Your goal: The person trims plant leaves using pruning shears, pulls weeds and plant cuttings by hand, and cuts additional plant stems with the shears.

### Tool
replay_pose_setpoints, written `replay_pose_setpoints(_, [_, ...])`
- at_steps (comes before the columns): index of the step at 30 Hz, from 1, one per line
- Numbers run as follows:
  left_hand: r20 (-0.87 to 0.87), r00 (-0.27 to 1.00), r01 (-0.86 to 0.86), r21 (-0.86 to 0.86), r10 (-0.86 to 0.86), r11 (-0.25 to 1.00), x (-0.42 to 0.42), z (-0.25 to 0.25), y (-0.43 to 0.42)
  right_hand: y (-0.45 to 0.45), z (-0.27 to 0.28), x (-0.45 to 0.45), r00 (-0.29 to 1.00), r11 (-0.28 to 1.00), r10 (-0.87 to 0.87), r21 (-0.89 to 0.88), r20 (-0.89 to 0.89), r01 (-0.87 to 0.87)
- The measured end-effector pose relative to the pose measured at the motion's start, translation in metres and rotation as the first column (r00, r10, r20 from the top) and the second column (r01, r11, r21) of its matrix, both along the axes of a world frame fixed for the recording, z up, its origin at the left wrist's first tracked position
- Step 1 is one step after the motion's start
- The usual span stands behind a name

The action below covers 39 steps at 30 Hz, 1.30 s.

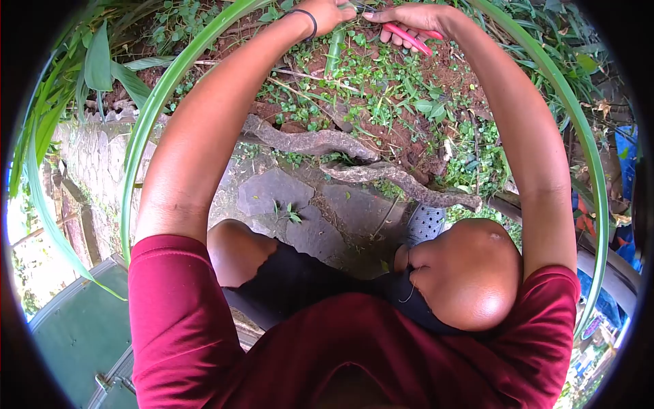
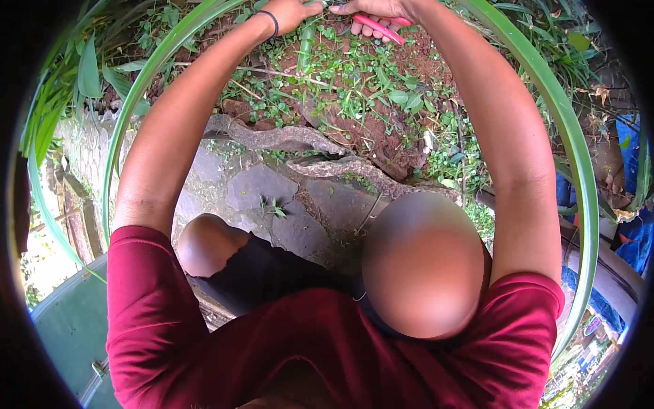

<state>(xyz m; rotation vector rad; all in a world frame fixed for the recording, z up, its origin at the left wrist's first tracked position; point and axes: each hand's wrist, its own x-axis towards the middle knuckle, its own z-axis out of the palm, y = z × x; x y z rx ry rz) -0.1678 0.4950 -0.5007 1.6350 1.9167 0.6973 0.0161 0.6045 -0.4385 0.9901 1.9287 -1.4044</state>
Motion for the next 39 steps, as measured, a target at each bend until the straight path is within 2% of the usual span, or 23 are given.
replay_pose_setpoints(2, [-0.021, 0.999, -0.028, -0.031, 0.027, 0.999, 0.000, 0.005, -0.002, 0.002, -0.005, -0.003, 0.994, 0.998, 0.061, 0.034, -0.090, -0.058])
replay_pose_setpoints(4, [0.142, 0.988, -0.054, -0.050, 0.061, 0.997, 0.000, 0.002, 0.000, 0.008, -0.012, -0.004, 0.986, 0.993, 0.118, -0.011, -0.116, -0.120])
replay_pose_setpoints(5, [0.152, 0.988, -0.043, 0.100, 0.027, 0.994, -0.010, -0.024, 0.009, -0.006, -0.001, 0.001, 0.987, 0.982, 0.119, 0.159, -0.107, -0.101])
replay_pose_setpoints(6, [0.154, 0.988, -0.042, 0.100, 0.026, 0.994, -0.008, -0.018, 0.006, -0.015, 0.006, 0.005, 0.988, 0.941, 0.123, 0.327, -0.098, -0.085])
replay_pose_setpoints(7, [0.123, 0.992, -0.012, 0.031, 0.008, 0.999, -0.009, -0.010, 0.001, -0.021, 0.002, 0.006, 0.977, 0.966, 0.041, 0.256, -0.207, 0.014])
replay_pose_setpoints(8, [0.103, 0.994, 0.026, -0.029, -0.023, 0.999, -0.004, -0.005, 0.004, -0.017, -0.002, 0.012, 0.979, 0.965, 0.032, 0.262, -0.201, 0.022])
replay_pose_setpoints(9, [0.028, 0.998, 0.064, -0.010, -0.064, 0.998, -0.005, -0.005, 0.006, -0.008, -0.007, 0.012, 0.977, 0.981, 0.066, 0.194, -0.202, -0.026])
replay_pose_setpoints(11, [0.014, 0.999, 0.031, 0.006, -0.031, 1.000, -0.004, -0.002, -0.002, 0.009, -0.026, 0.005, 0.977, 0.994, 0.109, -0.005, -0.182, -0.111])
replay_pose_setpoints(12, [0.008, 1.000, 0.009, 0.035, -0.009, 0.999, 0.002, 0.002, -0.005, 0.003, -0.018, 0.003, 0.977, 0.994, 0.111, -0.005, -0.181, -0.114])
replay_pose_setpoints(14, [0.015, 1.000, -0.009, 0.014, 0.009, 1.000, 0.007, 0.007, -0.011, -0.011, 0.003, 0.000, 0.997, 0.999, -0.026, 0.029, -0.072, 0.029])
replay_pose_setpoints(17, [0.010, 1.000, -0.027, 0.026, 0.027, 0.999, 0.011, 0.007, -0.013, -0.012, 0.018, -0.004, 0.998, 1.000, 0.022, 0.022, -0.051, -0.021])
replay_pose_setpoints(23, [0.135, 0.990, -0.045, 0.040, 0.040, 0.998, 0.006, 0.000, -0.012, -0.013, 0.016, -0.003, 0.991, 0.996, 0.074, 0.053, -0.108, -0.069])
replay_pose_setpoints(26, [0.111, 0.993, -0.047, 0.019, 0.044, 0.999, 0.006, 0.002, -0.014, 0.000, -0.012, -0.007, 0.975, 0.989, 0.137, 0.077, -0.174, -0.125])
replay_pose_setpoints(27, [0.080, 0.996, -0.043, 0.022, 0.041, 0.999, 0.001, 0.000, -0.015, 0.001, -0.020, -0.012, 0.967, 0.927, 0.240, 0.316, -0.087, -0.201])
replay_pose_setpoints(29, [0.056, 0.998, -0.040, 0.037, 0.038, 0.998, -0.010, -0.011, -0.018, -0.003, -0.043, -0.003, 0.957, 0.891, 0.255, 0.418, -0.135, -0.178])
replay_pose_setpoints(30, [-0.048, 0.998, 0.030, 0.041, -0.028, 0.999, -0.014, -0.022, -0.026, -0.010, -0.043, 0.004, 0.946, 0.850, 0.270, 0.506, -0.179, -0.147])
replay_pose_setpoints(31, [-0.160, 0.984, 0.091, 0.043, -0.083, 0.995, -0.021, -0.029, -0.028, -0.013, -0.039, 0.004, 0.967, 0.776, 0.255, 0.597, -0.003, -0.203])
replay_pose_setpoints(32, [-0.078, 0.996, 0.045, -0.094, -0.053, 0.995, -0.021, -0.022, -0.042, -0.016, -0.036, -0.002, 0.963, 0.775, 0.271, 0.597, -0.017, -0.207])
replay_pose_setpoints(34, [-0.012, 1.000, -0.022, -0.081, 0.021, 0.997, -0.033, -0.025, -0.057, -0.016, -0.031, 0.000, 0.953, 0.880, 0.246, 0.452, -0.175, -0.144])
replay_pose_setpoints(35, [-0.040, 0.999, -0.028, -0.057, 0.025, 0.998, -0.037, -0.016, -0.062, -0.008, -0.052, -0.002, 0.907, 0.889, 0.146, 0.455, -0.396, 0.055])
replay_pose_setpoints(36, [-0.064, 0.998, -0.029, -0.035, 0.027, 0.999, -0.040, -0.007, -0.067, -0.007, -0.053, -0.003, 0.909, 0.891, 0.139, 0.450, -0.393, 0.058])
replay_pose_setpoints(38, [-0.041, 0.996, -0.077, -0.021, 0.076, 0.997, -0.038, 0.004, -0.075, -0.001, -0.038, -0.005, 0.955, 0.889, 0.246, 0.432, -0.168, -0.153])
replay_pose_setpoints(39, [-0.034, 0.999, -0.005, 0.009, 0.006, 1.000, -0.040, 0.009, -0.078, -0.023, -0.003, 0.004, 0.963, 0.923, 0.239, 0.339, -0.128, -0.184])
